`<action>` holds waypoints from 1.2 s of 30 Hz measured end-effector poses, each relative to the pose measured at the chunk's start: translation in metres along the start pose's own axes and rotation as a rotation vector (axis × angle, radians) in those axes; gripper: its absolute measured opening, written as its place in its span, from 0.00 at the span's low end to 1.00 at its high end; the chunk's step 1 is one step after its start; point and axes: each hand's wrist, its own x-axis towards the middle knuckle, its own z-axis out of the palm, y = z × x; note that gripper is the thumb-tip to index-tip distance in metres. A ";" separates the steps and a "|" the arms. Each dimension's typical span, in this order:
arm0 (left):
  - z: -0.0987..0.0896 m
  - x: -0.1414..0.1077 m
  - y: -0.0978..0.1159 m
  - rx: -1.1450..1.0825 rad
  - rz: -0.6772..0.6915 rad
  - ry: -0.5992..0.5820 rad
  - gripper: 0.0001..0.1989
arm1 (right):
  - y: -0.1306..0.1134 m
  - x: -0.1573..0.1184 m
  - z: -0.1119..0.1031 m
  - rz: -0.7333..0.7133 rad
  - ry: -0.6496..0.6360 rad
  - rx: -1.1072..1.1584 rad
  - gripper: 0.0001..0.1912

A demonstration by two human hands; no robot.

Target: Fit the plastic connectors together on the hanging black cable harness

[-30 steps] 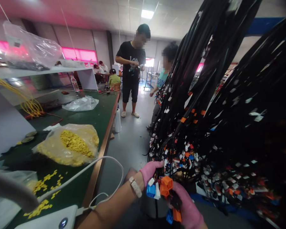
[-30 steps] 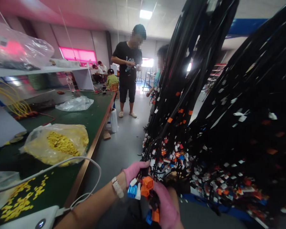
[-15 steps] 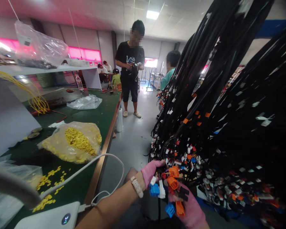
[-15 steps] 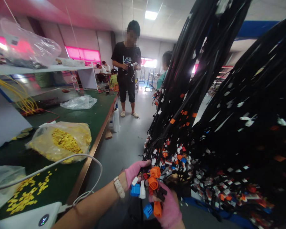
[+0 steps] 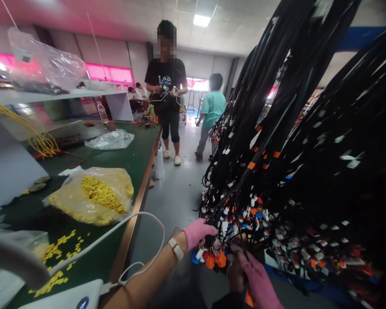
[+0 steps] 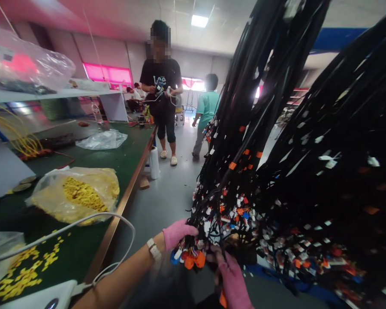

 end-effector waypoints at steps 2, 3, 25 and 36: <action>-0.003 0.001 0.000 0.020 0.023 -0.018 0.07 | 0.005 0.004 -0.010 0.057 -0.033 -0.040 0.23; -0.004 0.001 0.000 0.024 0.028 -0.033 0.07 | 0.004 0.007 -0.013 0.074 -0.048 -0.069 0.23; -0.014 -0.008 0.010 0.062 0.048 -0.180 0.12 | -0.064 0.103 0.035 -0.155 -0.033 -0.161 0.22; -0.009 -0.010 0.018 -0.011 0.072 -0.037 0.18 | -0.075 0.093 -0.002 0.023 -0.148 -0.249 0.19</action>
